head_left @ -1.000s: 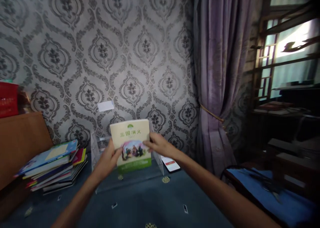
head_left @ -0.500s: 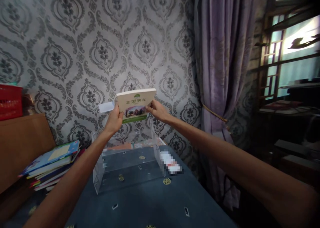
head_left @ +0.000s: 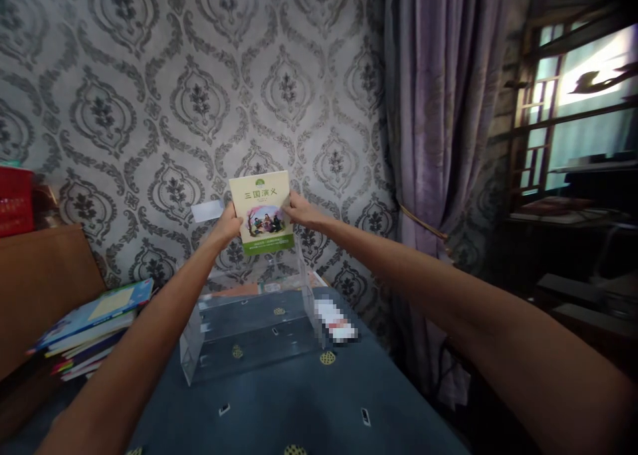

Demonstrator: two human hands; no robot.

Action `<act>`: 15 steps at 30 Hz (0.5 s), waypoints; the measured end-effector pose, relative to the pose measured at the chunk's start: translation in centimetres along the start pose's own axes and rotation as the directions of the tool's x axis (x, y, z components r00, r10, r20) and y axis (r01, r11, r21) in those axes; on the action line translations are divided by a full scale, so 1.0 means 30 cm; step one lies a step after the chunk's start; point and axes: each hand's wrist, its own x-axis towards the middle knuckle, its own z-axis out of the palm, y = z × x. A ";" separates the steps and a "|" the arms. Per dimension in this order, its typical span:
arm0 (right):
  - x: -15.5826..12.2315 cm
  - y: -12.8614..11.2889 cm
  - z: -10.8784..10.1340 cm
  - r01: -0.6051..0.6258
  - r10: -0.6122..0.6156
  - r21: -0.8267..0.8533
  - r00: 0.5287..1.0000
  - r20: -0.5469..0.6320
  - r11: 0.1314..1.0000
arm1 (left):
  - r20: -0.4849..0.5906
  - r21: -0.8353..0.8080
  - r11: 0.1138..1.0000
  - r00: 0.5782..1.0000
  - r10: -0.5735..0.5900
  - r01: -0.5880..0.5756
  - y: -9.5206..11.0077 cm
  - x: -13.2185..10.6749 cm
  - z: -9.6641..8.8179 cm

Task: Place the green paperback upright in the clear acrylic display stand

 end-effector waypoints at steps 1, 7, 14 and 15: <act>0.011 0.003 0.005 -0.029 0.030 -0.037 0.999 0.016 0.999 | 0.008 0.003 0.999 0.999 -0.048 0.048 -0.002 0.011 0.004; 0.025 0.047 0.019 -0.117 0.122 -0.140 0.992 0.032 0.983 | 0.067 0.012 0.982 0.980 -0.189 0.189 -0.016 0.039 0.027; -0.026 0.129 0.013 -0.137 0.146 -0.141 0.988 0.056 0.981 | 0.184 0.006 0.967 0.950 -0.250 0.254 -0.047 -0.026 0.033; -0.032 0.142 0.014 -0.135 0.144 -0.137 0.988 0.059 0.981 | 0.193 0.006 0.966 0.947 -0.256 0.259 -0.053 -0.037 0.032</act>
